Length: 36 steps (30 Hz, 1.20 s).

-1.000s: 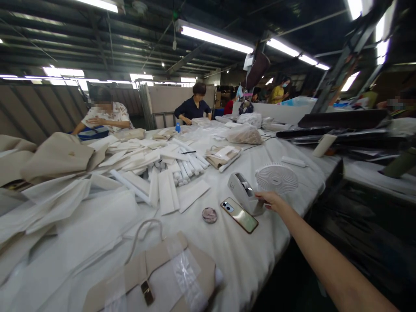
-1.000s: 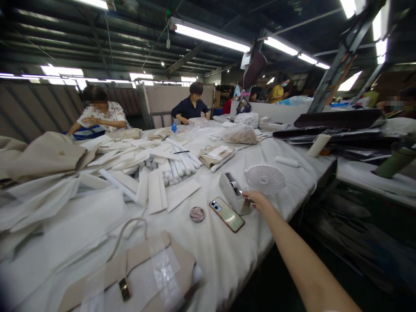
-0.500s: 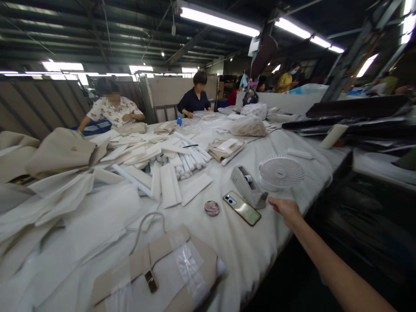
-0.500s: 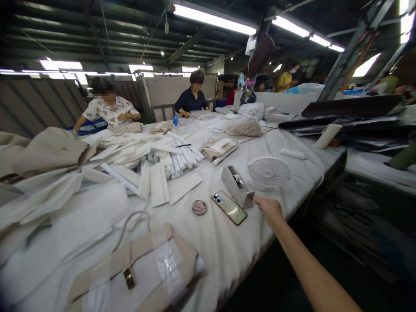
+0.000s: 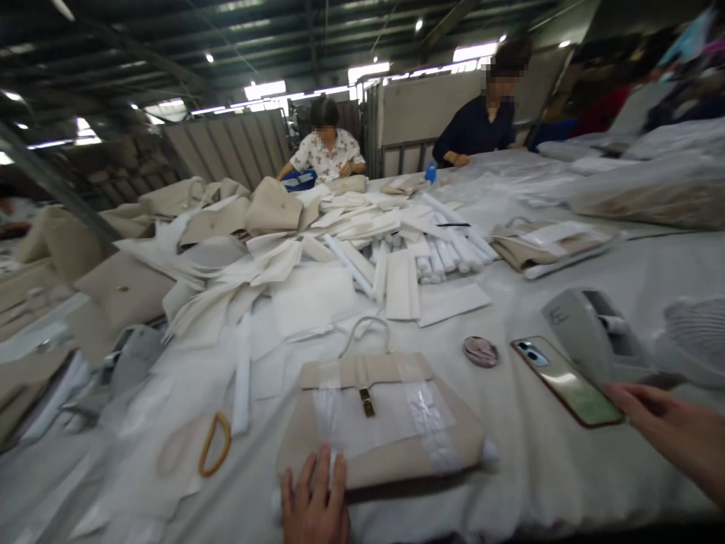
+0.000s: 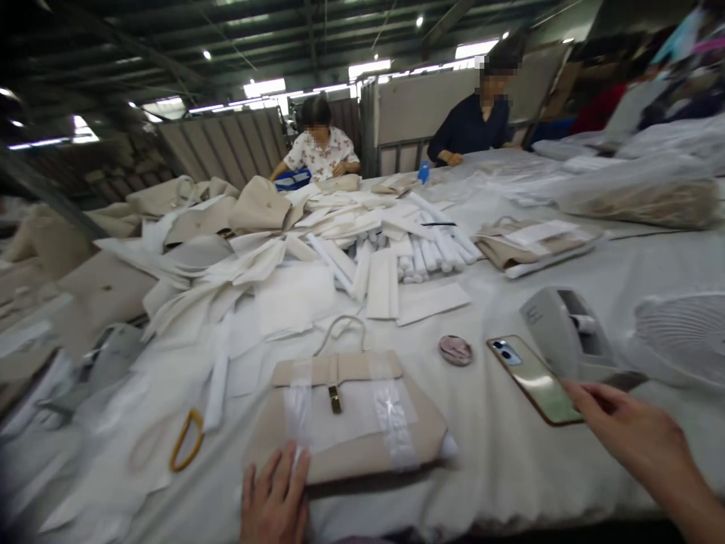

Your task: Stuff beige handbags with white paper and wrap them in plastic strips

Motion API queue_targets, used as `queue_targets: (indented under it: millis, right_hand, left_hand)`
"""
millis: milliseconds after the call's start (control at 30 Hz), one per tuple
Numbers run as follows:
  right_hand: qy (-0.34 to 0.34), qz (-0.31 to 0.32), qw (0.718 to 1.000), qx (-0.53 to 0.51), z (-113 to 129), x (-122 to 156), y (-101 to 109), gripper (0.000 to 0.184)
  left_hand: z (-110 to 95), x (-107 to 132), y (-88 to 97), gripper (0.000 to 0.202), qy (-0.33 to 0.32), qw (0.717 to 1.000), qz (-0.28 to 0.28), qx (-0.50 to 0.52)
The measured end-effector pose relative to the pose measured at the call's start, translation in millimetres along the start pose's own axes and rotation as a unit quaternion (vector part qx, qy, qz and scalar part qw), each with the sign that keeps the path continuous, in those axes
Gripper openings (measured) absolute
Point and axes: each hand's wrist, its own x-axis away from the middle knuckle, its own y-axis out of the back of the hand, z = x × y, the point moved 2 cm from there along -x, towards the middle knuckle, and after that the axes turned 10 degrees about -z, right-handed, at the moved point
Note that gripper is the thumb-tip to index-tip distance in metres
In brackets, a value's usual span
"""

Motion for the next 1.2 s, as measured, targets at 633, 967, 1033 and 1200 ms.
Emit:
queue_targets:
  millis: [633,967,1033,1200]
  right_hand:
    - [0.693,0.567,0.419,0.15,339,245,-184,0.013]
    - [0.724,0.486,0.446,0.203,333,270,-202,0.022]
    - [0.726,0.48,0.451,0.2,333,271,-203,0.021]
    - [0.713,0.489,0.462,0.199,331,266,-208,0.015]
  left_hand:
    - [-8,-12,14.2,0.056,0.033,0.999,-0.003,-0.015]
    - [-7,-10,10.2,0.049,0.048,0.999,-0.002,-0.003]
    - [-7,-9,9.2,0.051,0.049,0.999,-0.008,-0.002]
    - [-7,-8,5.8,0.053,0.048,0.999,-0.022,0.004]
